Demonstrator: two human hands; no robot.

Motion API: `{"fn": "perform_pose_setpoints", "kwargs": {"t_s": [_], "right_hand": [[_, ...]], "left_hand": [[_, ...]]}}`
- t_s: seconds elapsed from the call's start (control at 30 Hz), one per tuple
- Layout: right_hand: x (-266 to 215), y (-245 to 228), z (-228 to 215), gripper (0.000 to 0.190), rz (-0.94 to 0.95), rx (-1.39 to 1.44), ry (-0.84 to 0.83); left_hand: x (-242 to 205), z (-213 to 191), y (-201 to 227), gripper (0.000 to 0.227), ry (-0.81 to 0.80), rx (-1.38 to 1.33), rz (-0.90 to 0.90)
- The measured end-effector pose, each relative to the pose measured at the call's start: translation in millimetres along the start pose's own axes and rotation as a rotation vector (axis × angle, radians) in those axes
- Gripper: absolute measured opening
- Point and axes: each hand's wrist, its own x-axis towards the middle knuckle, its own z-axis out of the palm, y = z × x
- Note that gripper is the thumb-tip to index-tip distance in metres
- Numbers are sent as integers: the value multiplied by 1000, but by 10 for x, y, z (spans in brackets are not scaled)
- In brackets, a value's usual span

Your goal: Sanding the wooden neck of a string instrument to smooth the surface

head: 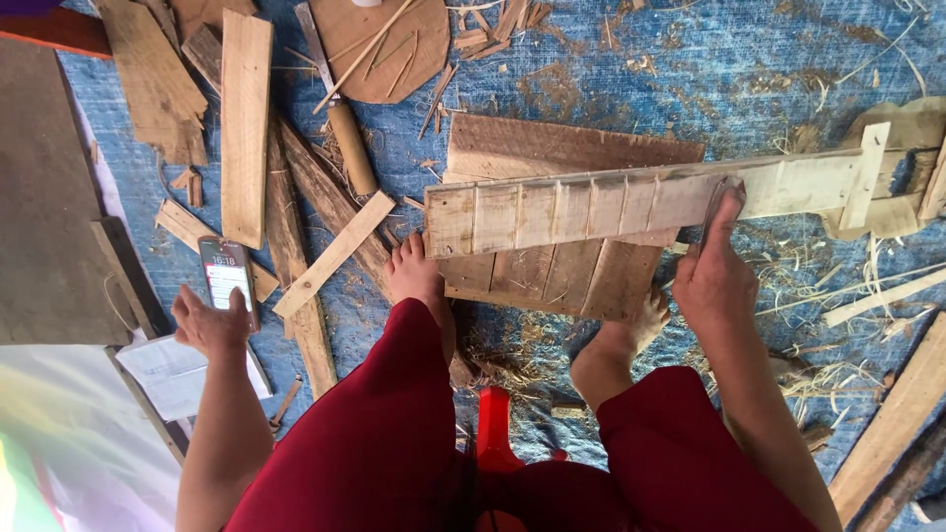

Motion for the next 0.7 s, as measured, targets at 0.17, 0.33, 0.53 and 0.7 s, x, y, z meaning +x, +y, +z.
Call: {"fn": "perform_pose_setpoints", "kwargs": {"t_s": [0.17,0.33,0.53,0.7], "right_hand": [[89,127,118,78,22,-5,-2],[172,496,488,83,-123,-137,192],[320,801,435,62,-173,-123,493],[483,1064,412,85,-208,116,461]], "left_hand": [[31,115,3,66,354,-118,60],[-358,-506,1266,45,669,-583,655],[-1649,-1528,2842,61,-457,-1206,1102],[-1780,-1162,3170,81,-1174,-1470,307]]}}
